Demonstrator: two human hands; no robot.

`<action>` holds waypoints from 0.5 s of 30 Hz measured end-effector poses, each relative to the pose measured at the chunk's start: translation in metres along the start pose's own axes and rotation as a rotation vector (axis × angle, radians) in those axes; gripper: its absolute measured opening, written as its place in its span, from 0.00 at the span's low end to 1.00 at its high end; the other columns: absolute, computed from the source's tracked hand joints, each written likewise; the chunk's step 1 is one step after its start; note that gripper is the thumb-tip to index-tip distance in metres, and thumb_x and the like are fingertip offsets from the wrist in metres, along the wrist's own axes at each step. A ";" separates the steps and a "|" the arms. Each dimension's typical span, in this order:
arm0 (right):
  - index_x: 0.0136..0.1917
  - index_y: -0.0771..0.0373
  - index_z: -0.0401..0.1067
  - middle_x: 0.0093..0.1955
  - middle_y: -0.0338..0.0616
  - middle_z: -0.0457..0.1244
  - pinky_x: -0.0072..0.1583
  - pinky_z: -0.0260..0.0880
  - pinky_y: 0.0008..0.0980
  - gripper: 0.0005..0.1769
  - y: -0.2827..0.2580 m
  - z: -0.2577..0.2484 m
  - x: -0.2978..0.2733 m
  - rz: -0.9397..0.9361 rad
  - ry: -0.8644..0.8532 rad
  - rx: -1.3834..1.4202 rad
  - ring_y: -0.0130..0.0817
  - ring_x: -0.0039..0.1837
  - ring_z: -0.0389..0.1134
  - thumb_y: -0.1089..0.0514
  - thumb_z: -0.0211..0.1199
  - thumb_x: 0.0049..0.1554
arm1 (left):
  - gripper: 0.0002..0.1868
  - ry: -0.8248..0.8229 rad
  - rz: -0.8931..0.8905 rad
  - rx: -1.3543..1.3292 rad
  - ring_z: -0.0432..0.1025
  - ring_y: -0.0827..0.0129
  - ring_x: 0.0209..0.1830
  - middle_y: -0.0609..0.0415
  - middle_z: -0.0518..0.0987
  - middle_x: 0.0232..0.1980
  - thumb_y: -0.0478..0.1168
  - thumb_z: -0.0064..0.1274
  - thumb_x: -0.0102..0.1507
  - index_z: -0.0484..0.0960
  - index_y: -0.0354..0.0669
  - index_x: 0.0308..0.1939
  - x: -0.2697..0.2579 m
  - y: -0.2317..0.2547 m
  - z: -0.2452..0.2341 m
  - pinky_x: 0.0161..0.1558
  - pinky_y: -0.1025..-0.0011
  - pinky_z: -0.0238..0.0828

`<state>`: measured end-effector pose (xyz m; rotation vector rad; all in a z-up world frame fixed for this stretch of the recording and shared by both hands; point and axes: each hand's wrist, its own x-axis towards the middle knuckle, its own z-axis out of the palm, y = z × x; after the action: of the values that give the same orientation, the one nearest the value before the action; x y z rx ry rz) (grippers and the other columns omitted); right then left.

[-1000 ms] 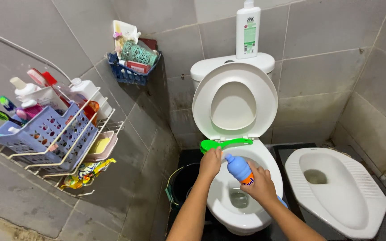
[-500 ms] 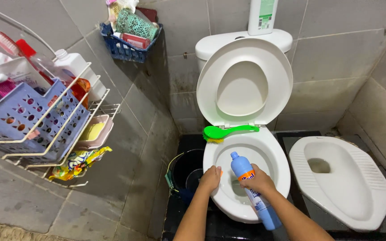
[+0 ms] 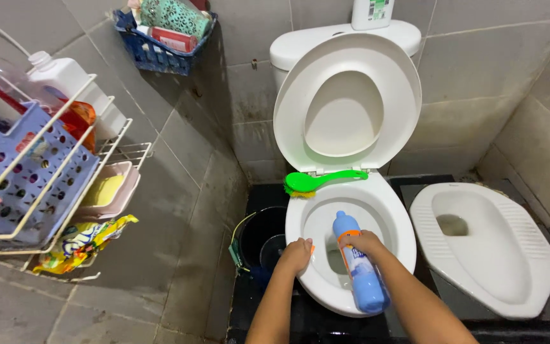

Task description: The person applies blue toilet cleaner into the bowl, scrubs the interior with a green brush, and then rinses the bowl by pouring water from a blue scoop taken from a nearby basin. The seat, lid, and exterior are not wiped in this clip.

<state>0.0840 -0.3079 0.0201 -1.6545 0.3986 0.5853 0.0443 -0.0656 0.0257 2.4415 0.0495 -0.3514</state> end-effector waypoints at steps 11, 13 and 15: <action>0.56 0.73 0.66 0.40 0.61 0.68 0.45 0.77 0.61 0.30 0.021 -0.005 0.014 0.207 0.062 0.656 0.57 0.38 0.73 0.57 0.71 0.44 | 0.32 0.008 0.040 -0.076 0.72 0.37 0.58 0.28 0.78 0.54 0.54 0.27 0.72 0.79 0.28 0.51 -0.004 -0.002 -0.005 0.62 0.52 0.65; 0.57 0.72 0.65 0.41 0.60 0.67 0.46 0.77 0.62 0.31 0.021 -0.004 0.006 0.236 0.076 0.729 0.57 0.39 0.73 0.54 0.70 0.45 | 0.32 -0.003 0.025 -0.056 0.72 0.37 0.58 0.28 0.79 0.54 0.53 0.26 0.72 0.79 0.28 0.52 -0.006 0.001 -0.008 0.62 0.52 0.65; 0.60 0.72 0.64 0.41 0.58 0.68 0.47 0.76 0.61 0.32 0.013 -0.001 -0.011 0.241 0.208 0.693 0.53 0.39 0.73 0.54 0.70 0.48 | 0.32 -0.005 0.004 -0.095 0.71 0.39 0.60 0.28 0.77 0.57 0.54 0.27 0.72 0.77 0.28 0.57 -0.006 0.002 -0.008 0.64 0.54 0.65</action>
<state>0.0680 -0.3116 0.0156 -1.0047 0.8551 0.3854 0.0403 -0.0619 0.0346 2.3461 0.0572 -0.3458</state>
